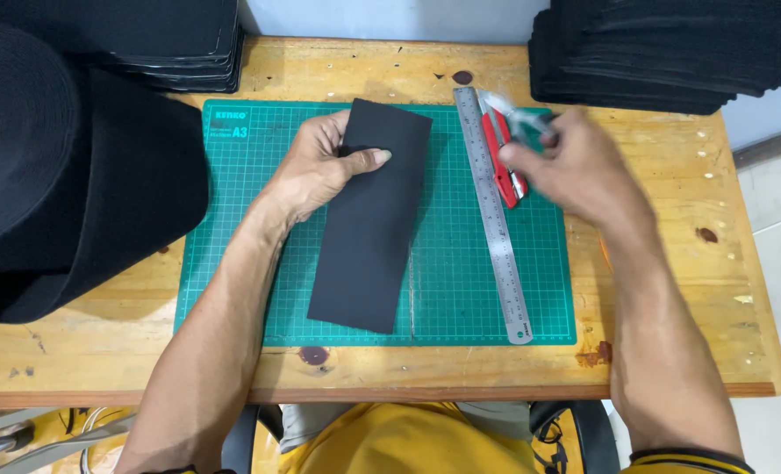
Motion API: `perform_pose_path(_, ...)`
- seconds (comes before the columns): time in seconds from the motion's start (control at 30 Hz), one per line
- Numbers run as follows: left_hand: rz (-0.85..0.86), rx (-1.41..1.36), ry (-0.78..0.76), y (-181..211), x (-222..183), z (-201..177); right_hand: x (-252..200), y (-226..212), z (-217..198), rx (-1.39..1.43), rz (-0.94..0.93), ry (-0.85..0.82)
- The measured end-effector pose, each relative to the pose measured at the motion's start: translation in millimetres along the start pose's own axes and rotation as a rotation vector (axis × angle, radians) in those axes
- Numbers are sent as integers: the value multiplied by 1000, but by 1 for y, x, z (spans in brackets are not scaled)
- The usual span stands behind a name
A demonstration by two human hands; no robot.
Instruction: Measuring and cutting a piece of black material using a ruler and scissors on a workbench.
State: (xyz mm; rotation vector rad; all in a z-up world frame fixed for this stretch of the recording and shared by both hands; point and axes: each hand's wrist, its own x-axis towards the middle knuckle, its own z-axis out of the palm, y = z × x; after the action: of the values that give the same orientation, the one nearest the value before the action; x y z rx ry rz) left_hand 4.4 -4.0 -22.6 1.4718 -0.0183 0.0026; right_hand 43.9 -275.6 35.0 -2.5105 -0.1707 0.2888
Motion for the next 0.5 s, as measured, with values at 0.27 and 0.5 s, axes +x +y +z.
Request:
perform_pose_path(0.27,17,-22,11,-8,2,-3,18,15,38,-79,-94,161)
perform_pose_path(0.5,27,-12,11,-7,1,-1,18,17,47,-150,4,135)
